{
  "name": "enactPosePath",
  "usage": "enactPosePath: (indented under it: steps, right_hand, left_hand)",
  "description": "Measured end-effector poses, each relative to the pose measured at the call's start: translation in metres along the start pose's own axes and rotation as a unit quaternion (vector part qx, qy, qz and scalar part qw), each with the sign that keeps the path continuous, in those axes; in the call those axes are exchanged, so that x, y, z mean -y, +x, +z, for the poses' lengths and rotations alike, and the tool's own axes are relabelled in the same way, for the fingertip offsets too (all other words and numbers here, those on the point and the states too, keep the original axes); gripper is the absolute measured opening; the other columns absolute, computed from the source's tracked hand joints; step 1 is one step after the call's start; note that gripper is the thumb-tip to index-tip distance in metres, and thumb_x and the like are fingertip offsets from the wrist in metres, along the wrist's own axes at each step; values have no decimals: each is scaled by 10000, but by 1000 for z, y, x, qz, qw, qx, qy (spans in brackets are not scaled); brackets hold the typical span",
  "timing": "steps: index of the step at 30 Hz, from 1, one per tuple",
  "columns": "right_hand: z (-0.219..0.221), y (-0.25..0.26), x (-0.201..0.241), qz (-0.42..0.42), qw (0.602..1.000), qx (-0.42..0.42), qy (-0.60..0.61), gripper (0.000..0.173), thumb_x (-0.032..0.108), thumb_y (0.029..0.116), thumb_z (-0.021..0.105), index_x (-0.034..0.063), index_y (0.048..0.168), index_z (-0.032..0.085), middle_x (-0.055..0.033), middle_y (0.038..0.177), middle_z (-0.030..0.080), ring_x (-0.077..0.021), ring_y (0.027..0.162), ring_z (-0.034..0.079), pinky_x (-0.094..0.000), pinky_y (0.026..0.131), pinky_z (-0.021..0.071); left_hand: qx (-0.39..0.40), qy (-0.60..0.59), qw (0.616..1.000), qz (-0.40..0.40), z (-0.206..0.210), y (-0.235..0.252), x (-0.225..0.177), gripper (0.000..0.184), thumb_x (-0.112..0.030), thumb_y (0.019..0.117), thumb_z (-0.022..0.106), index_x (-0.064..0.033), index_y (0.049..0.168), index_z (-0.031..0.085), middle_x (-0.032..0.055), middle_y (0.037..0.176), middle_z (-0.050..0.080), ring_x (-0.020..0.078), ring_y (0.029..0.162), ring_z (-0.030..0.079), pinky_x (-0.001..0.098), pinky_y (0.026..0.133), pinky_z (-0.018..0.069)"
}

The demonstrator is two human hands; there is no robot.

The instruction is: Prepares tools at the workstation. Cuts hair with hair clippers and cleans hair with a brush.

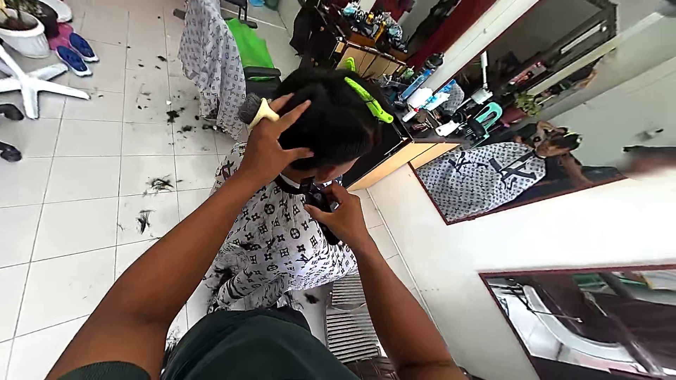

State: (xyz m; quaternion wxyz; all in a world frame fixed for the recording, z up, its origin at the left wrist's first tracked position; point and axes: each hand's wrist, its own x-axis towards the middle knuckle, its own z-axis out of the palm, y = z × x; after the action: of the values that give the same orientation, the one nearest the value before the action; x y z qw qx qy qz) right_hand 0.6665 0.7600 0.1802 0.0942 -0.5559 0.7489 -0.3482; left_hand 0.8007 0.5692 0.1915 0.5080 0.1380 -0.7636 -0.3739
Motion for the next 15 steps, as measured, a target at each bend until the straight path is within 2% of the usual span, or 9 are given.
enactPosePath:
  steps: [2,8,12,13,15]
  right_hand:
    - [3,2,-2,1,1000,-7,-9,436,284,786,860,-21,1050,696,-160,1027,701,-221,885,690,-423,793,586]
    - [13,2,-4,2,999,-35,-20,421,290,804,854,-19,1034,687,-154,982,719,-267,935,699,-476,842,574]
    - [20,1,-3,-3,998,-55,-31,424,292,822,841,-29,1052,688,-158,982,729,-314,1002,698,-523,918,545]
    - [21,1,-2,-3,998,-58,-33,423,292,824,841,-28,1053,687,-156,980,732,-312,1001,702,-520,917,548]
    - [22,2,-1,-1,997,-63,-40,431,303,824,843,-25,1055,686,-149,965,728,-295,960,702,-490,853,565]
  left_hand:
    - [0,-5,1000,-2,2,-1,0,748,-212,772,888,-95,1447,590,176,1555,468,299,1401,492,469,1131,422]
    - [0,-11,1000,-8,2,-1,0,739,-200,770,893,-96,1439,598,186,1544,473,283,1414,479,436,1147,414]
    - [-2,-12,1000,-2,3,-2,0,740,-196,772,890,-94,1443,593,196,1549,465,289,1410,484,434,1141,420]
    - [-2,-12,1000,-3,3,-2,0,742,-196,771,891,-96,1443,594,196,1548,465,288,1413,480,432,1144,417]
    - [1,-14,1000,-5,2,-2,0,743,-195,771,891,-98,1444,593,194,1548,466,288,1417,474,430,1147,411]
